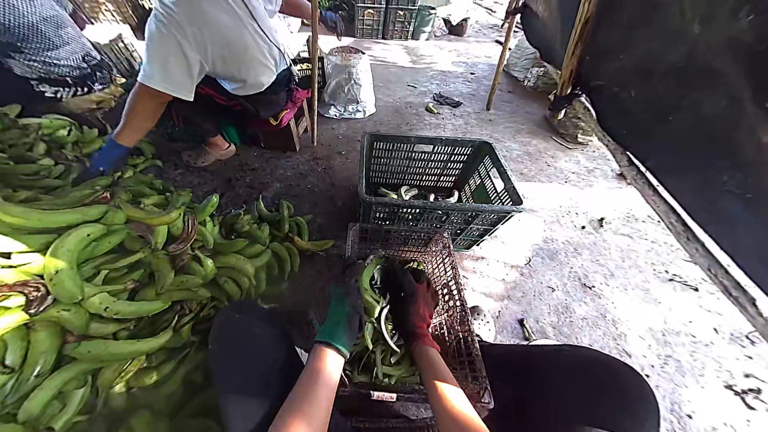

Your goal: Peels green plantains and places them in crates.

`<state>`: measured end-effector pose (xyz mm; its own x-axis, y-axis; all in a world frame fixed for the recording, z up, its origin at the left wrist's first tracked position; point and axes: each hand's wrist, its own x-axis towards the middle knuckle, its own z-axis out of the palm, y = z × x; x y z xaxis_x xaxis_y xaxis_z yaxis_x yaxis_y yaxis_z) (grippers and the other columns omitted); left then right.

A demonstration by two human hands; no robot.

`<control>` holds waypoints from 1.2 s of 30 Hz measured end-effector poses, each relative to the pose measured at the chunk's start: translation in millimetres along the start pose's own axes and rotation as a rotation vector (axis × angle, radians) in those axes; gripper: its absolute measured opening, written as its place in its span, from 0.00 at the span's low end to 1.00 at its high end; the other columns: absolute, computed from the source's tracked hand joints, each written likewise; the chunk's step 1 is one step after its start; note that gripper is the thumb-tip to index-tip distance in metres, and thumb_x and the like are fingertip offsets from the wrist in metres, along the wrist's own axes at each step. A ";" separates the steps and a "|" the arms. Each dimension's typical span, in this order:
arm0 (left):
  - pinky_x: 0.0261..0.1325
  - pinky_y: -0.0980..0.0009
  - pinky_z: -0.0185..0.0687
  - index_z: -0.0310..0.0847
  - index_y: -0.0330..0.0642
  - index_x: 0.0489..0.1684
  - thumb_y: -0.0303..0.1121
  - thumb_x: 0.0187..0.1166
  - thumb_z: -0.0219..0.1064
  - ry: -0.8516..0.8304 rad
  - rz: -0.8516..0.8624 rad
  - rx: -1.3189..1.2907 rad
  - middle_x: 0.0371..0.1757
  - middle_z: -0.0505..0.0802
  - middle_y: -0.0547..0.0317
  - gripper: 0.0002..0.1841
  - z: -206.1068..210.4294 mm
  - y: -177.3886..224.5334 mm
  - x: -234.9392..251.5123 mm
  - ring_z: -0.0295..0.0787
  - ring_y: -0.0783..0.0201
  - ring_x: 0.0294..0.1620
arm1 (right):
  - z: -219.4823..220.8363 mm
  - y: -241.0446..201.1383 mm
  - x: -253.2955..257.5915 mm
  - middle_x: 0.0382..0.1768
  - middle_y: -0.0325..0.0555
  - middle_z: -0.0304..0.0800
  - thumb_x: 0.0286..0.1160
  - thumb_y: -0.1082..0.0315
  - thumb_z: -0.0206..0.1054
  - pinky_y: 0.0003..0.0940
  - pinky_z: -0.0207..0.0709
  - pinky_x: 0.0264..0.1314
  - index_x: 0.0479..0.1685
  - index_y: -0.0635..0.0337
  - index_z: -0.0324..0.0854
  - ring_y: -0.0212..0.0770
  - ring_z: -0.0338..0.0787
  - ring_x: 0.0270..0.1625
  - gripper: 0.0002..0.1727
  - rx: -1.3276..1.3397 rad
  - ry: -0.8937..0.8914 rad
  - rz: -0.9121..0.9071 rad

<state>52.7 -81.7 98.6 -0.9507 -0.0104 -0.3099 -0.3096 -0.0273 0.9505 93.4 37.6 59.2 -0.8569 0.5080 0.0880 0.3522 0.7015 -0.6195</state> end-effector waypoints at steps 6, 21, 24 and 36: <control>0.71 0.70 0.74 0.70 0.33 0.78 0.33 0.92 0.52 -0.010 0.053 -0.055 0.72 0.83 0.47 0.21 -17.1 -7.8 6.3 0.79 0.68 0.67 | -13.9 34.6 -1.4 0.70 0.51 0.85 0.83 0.59 0.64 0.52 0.80 0.71 0.82 0.45 0.75 0.47 0.87 0.67 0.27 0.376 -0.218 0.128; 0.51 0.74 0.80 0.72 0.32 0.74 0.30 0.90 0.53 -0.266 -0.046 0.117 0.55 0.87 0.51 0.18 -18.4 -11.2 -3.3 0.82 0.72 0.47 | -30.8 17.5 12.0 0.65 0.58 0.86 0.78 0.62 0.66 0.63 0.77 0.66 0.79 0.44 0.80 0.59 0.86 0.64 0.27 0.194 -0.011 -0.010; 0.59 0.72 0.80 0.71 0.29 0.74 0.30 0.91 0.52 -0.199 0.050 0.164 0.59 0.86 0.46 0.19 -14.2 -19.3 10.3 0.82 0.68 0.54 | -23.3 27.9 -22.0 0.66 0.54 0.86 0.78 0.66 0.65 0.51 0.80 0.70 0.78 0.49 0.80 0.49 0.87 0.65 0.26 0.373 -0.221 -0.071; 0.47 0.72 0.85 0.75 0.36 0.70 0.39 0.94 0.49 -0.525 -0.195 0.055 0.48 0.89 0.55 0.19 7.7 -34.3 -0.4 0.85 0.71 0.42 | -33.6 46.4 36.4 0.67 0.56 0.85 0.86 0.62 0.59 0.58 0.75 0.72 0.79 0.45 0.79 0.54 0.85 0.68 0.23 0.210 -0.068 0.035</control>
<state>63.6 -73.1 66.3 -0.7530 0.4892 -0.4400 -0.4673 0.0731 0.8810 91.1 105.5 59.9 -0.8712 0.4907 0.0150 0.3024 0.5605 -0.7710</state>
